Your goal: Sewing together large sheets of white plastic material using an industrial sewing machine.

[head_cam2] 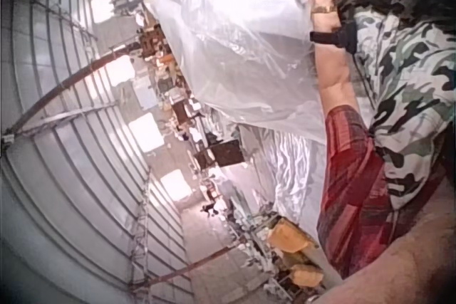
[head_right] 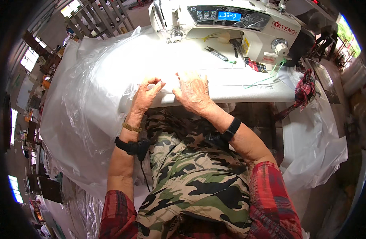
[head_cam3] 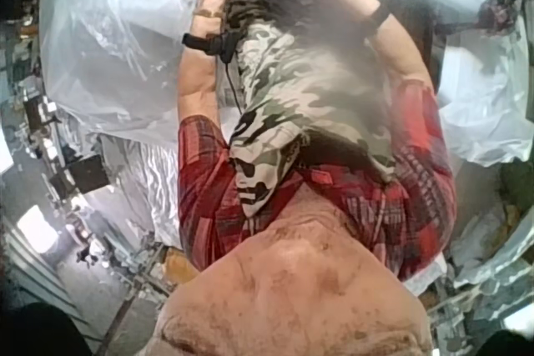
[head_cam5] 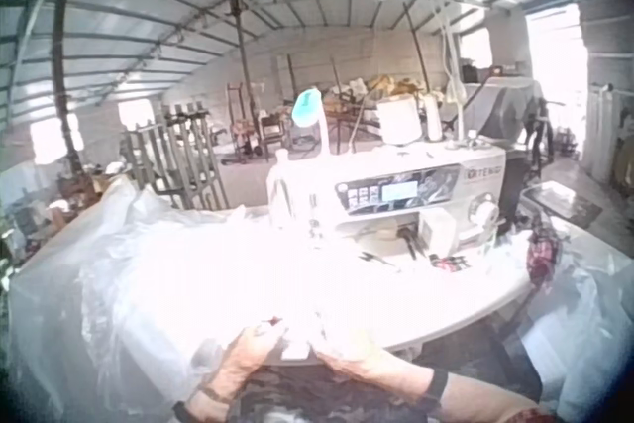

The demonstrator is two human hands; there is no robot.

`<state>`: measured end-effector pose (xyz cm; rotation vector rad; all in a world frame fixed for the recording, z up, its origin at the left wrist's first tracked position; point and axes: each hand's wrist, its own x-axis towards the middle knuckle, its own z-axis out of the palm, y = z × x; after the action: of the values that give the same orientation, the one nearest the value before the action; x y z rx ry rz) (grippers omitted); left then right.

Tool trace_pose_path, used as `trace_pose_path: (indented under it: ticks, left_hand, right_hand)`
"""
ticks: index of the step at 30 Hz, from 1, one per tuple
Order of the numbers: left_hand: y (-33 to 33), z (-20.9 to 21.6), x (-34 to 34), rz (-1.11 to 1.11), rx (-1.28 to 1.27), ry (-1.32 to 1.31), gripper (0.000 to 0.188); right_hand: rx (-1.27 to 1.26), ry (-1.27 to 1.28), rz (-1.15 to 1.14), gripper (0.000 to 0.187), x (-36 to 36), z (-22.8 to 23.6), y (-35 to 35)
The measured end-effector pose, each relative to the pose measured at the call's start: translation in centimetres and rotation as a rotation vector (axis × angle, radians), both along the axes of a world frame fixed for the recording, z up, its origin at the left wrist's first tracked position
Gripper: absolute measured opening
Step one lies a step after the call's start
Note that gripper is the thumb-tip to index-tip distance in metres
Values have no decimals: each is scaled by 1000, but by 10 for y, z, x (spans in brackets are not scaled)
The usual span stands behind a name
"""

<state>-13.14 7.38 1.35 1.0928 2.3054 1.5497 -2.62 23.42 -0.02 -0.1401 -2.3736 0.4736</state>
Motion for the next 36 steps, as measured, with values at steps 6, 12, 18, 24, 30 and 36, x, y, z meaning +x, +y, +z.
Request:
trace_pose_path:
  ticks: [6,12,18,24,30,36]
  left_hand:
    - [-7,-14,-7,-50,103,-25,29]
    - [0,5,7,0,-12,112,26]
    - [0,-4,1,-170,25,222,24]
    - [5,-2,7,-123,-128,446,30]
    - [7,-7,7,-136,-143,511,28]
    - [8,-9,6,-144,-132,343,24]
  right_hand:
    - [-336,-170,-47,35,-1,8,-1]
    - [7,32,-37,32,-1,0,-3]
    - [-384,-131,135,29,-1,-1,9]
    - [-480,-131,289,27,5,3,18]
    - [-197,-261,287,24,19,13,21]
    - [-89,-30,319,15,18,-3,25]
